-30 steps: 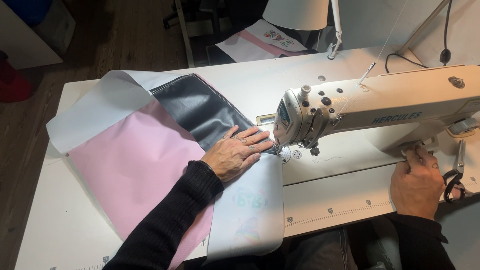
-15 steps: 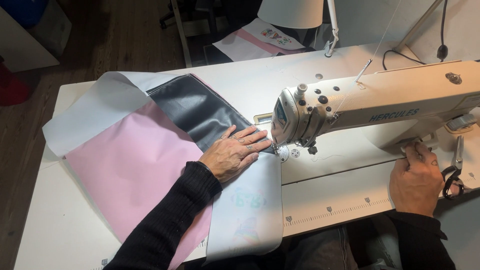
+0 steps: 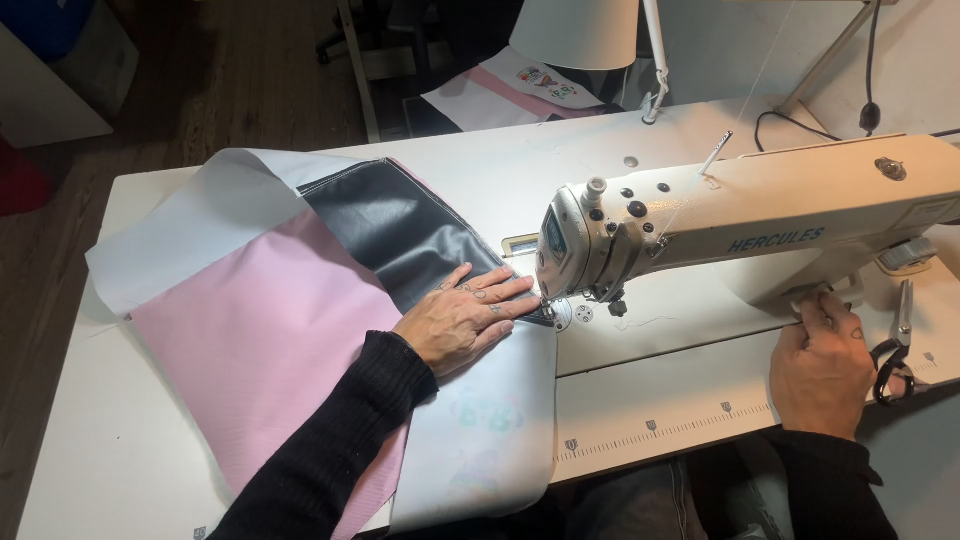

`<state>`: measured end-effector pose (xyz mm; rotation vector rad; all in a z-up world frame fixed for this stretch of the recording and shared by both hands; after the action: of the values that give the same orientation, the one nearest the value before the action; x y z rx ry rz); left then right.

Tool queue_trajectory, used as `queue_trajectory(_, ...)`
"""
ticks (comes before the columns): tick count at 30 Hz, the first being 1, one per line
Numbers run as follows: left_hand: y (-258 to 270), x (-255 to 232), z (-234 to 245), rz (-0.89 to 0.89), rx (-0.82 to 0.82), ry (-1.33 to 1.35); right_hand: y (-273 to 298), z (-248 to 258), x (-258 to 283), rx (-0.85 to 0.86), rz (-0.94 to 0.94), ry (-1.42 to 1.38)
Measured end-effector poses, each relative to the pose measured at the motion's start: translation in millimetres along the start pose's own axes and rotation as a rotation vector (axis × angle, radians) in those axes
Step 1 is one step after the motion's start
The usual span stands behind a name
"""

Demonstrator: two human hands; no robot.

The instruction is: Sewing pieces of leather together using an industrial sewing machine to assemble a bag.

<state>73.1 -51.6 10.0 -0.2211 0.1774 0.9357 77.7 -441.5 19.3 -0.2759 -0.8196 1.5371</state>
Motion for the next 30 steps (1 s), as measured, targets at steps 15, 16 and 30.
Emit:
queue_trajectory(15, -4, 10, -5, -0.011, 0.03, 0.011, -6, 7, 16, -0.004, 0.003, 0.021)
queue_trajectory(16, -7, 8, -8, -0.05, 0.035, -0.015, -5, 3, 9, 0.054, -0.064, 0.014)
queue_trajectory(30, -7, 14, -13, -0.024, 0.032, 0.011, -5, 14, 25, -0.077, 0.081, 0.032)
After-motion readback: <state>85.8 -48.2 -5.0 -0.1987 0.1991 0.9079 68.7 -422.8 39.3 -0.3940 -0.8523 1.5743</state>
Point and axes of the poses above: each hand's wrist, its own y-axis away from the middle knuckle, its own z-axis out of the back of the hand, x = y × z, the point moved 9 cm from there along -y, towards the middle knuckle, and after that the axes turned 5 degrees about -y, right-handed, at the moved point
